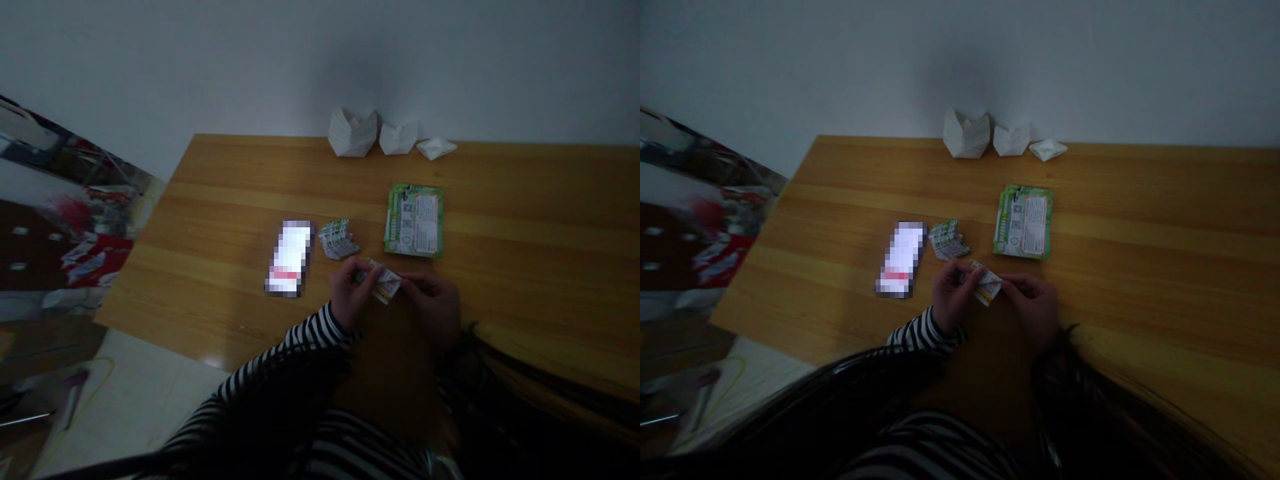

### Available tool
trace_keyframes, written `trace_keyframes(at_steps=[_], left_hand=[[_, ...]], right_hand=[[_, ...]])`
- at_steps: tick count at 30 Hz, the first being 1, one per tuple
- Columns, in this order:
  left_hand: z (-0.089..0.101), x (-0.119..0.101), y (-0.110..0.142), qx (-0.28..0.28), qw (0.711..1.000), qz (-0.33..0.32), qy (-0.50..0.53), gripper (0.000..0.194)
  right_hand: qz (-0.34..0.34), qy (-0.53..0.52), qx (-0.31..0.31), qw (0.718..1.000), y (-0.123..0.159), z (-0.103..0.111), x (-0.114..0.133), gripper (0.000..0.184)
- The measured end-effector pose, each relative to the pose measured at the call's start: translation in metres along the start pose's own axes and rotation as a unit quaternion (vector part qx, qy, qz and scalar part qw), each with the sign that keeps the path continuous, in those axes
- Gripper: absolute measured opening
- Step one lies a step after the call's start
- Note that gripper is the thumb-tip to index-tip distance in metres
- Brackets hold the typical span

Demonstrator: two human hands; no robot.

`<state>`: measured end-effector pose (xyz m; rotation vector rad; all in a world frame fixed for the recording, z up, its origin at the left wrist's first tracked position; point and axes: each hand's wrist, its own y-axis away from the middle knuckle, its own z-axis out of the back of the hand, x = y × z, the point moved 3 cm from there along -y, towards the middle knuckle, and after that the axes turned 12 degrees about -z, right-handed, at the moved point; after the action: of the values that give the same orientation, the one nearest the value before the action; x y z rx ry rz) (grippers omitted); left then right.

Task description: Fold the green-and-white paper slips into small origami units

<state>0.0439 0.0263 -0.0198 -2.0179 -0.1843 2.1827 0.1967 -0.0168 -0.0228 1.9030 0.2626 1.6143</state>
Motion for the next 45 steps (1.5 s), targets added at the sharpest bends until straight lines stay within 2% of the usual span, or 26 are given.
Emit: trace_keyframes(at_steps=[3, 8, 18, 29, 37, 45], left_hand=[[0.001, -0.003, 0.0, -0.005, 0.999, -0.029, -0.027, 0.02], [0.002, -0.015, 0.002, -0.002, 0.99, -0.116, -0.085, 0.016], [0.0, -0.02, 0.008, 0.002, 0.965, -0.217, -0.149, 0.013], [0.001, -0.019, 0.007, -0.002, 0.978, -0.175, -0.112, 0.015], [0.001, -0.015, 0.003, -0.001, 0.991, -0.106, -0.08, 0.017], [0.0, -0.011, 0.002, -0.001, 0.998, -0.052, -0.043, 0.019]], right_hand=[[-0.016, -0.005, 0.019, 1.0, 0.0, 0.001, -0.001, 0.017], [-0.038, -0.039, 0.044, 0.998, 0.0, -0.001, -0.002, 0.018], [-0.052, -0.035, 0.01, 0.998, 0.004, 0.0, -0.003, 0.019], [-0.016, -0.007, -0.018, 1.0, 0.006, -0.004, -0.001, 0.015], [-0.003, -0.024, -0.032, 0.999, 0.009, -0.004, -0.004, 0.017], [0.025, 0.009, -0.072, 0.997, 0.012, -0.005, -0.001, 0.016]])
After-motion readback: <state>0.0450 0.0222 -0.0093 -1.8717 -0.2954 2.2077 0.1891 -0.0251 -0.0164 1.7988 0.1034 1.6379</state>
